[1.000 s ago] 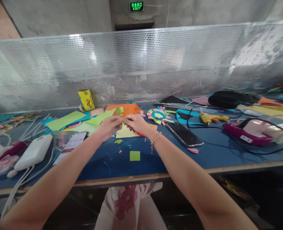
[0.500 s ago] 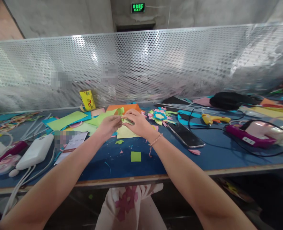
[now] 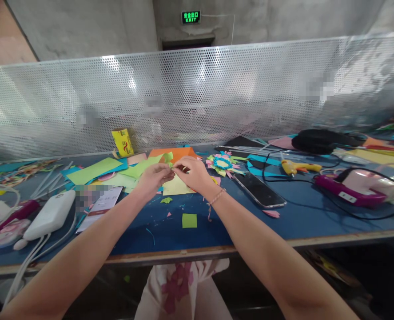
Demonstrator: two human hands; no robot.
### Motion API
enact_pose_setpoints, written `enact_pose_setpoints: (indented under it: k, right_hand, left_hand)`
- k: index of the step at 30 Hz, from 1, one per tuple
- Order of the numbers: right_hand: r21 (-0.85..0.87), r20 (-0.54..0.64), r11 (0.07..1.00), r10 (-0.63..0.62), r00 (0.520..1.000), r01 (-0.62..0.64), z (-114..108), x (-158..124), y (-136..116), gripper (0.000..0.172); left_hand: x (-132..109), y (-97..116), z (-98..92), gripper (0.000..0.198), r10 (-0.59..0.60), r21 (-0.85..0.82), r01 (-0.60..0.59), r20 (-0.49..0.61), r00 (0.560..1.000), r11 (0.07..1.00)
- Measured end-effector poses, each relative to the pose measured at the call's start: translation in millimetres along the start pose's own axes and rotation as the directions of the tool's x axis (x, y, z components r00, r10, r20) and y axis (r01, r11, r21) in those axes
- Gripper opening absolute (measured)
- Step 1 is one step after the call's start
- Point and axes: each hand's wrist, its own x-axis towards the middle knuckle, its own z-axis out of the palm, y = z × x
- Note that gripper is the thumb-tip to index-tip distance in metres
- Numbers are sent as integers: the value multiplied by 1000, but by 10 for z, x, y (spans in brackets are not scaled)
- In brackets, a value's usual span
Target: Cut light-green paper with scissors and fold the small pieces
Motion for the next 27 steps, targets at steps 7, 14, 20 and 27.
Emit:
enact_pose_setpoints:
  k: [7,14,20,27]
  right_hand:
    - [59,-22,993,101,995,-99,21,21,-7,10]
    - [156,-37,959,246,968,-238,102,22,-2,12]
    - [165,-120,969,204,972,-183,133,6,-3,7]
    - [88,-134,983,171,976,-160,154,-10,25,7]
  left_hand:
    - [-12,-24,16,16,-2,-44,4,34,999,999]
    - [-11,-21,25,21,12,-47,-12,8,1000,999]
    - [-24,-13,49,24,56,-19,-57,-43,997,998]
    - [-35,13,54,24,30,54,-28,-41,999,998]
